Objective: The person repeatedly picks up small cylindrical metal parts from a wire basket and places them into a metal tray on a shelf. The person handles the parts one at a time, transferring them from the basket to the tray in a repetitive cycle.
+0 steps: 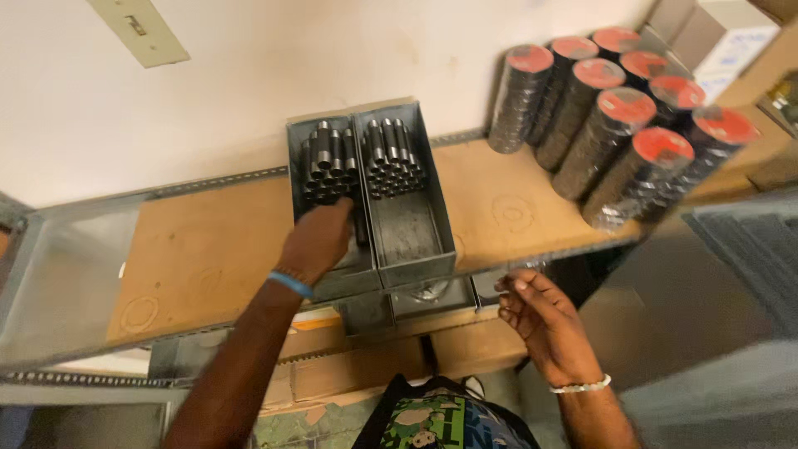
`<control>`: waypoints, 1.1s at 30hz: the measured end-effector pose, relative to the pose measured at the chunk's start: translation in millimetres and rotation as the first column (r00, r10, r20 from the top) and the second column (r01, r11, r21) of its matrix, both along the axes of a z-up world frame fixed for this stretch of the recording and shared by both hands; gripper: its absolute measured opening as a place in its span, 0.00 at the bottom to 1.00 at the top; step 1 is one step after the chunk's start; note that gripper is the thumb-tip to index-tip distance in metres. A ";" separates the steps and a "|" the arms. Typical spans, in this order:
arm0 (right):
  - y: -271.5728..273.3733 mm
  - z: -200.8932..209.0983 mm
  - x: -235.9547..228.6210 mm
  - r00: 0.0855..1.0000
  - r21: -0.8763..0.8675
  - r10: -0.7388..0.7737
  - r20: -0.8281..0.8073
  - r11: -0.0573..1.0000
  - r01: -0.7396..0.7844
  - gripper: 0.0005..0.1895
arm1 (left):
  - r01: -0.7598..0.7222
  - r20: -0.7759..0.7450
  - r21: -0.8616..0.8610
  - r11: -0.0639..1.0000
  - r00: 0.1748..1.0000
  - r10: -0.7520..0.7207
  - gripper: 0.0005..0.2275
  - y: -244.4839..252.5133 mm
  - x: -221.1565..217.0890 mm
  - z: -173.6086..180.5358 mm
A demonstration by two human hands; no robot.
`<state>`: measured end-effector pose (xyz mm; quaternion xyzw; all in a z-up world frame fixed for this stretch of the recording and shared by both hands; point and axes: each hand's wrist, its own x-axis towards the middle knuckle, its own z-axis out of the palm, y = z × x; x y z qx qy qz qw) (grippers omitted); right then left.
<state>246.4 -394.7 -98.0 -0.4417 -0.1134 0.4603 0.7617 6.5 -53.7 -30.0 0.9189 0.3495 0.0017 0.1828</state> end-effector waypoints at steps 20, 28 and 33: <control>-413.8 -50.3 -150.3 0.437 -0.358 -0.577 0.691 0.252 0.899 0.24 | 0.774 0.585 -0.045 0.632 0.533 -0.611 0.15 -331.6 7.8 -40.5; -592.4 -151.8 -225.1 0.640 -0.658 -0.165 0.751 -0.103 0.746 0.26 | 0.862 0.476 -0.139 0.487 0.490 -0.730 0.16 -444.4 -1.1 -91.2; -633.3 -171.7 -277.0 0.858 -0.862 0.078 0.507 0.031 0.506 0.28 | 0.862 0.404 -0.156 0.483 0.502 -0.765 0.15 -518.8 -10.0 -112.3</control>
